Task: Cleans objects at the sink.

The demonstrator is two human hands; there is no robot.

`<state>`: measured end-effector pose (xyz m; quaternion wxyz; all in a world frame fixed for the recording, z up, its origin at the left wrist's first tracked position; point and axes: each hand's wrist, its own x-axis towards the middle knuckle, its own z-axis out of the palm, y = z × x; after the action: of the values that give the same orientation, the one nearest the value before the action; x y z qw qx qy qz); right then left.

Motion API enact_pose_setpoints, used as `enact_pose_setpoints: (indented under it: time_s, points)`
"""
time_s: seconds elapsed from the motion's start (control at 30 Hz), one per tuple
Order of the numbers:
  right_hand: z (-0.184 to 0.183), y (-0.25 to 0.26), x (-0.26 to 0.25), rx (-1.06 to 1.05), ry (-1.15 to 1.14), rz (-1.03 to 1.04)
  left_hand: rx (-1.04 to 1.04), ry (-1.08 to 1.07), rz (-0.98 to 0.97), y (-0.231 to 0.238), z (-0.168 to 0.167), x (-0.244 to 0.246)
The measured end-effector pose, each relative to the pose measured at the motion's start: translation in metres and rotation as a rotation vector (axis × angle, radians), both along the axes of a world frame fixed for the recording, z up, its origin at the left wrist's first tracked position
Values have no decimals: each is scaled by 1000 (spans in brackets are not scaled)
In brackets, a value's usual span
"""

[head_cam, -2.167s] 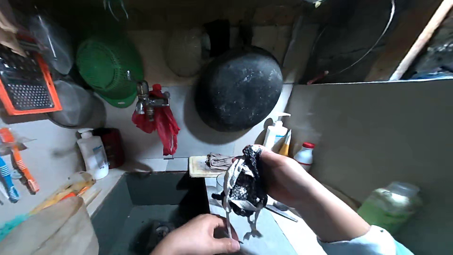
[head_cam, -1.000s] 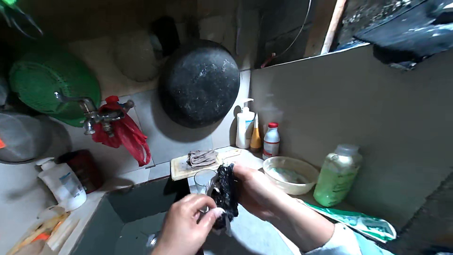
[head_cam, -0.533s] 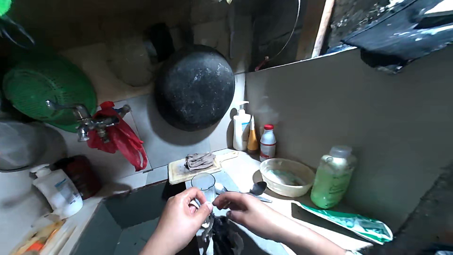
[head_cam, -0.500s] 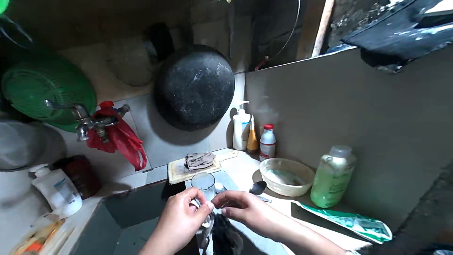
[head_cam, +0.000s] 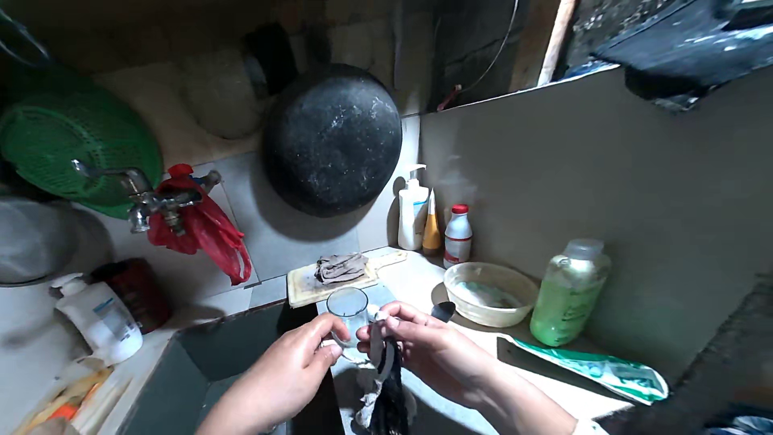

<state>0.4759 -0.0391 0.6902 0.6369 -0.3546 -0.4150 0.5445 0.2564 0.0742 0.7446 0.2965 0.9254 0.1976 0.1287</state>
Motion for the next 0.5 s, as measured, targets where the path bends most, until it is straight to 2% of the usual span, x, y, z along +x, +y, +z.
enact_pose_setpoints:
  time_s: [0.13, 0.27, 0.5]
  points:
    - [2, 4, -9, -142, -18, 36, 240, 127, -20, -5, 18, 2]
    - [4, 9, -6, -176, -97, 149, 246, 111, 50, 1, 22, 2]
    - [3, 7, 4, -204, -69, 93, 284, -59, 202, 33, 22, -42]
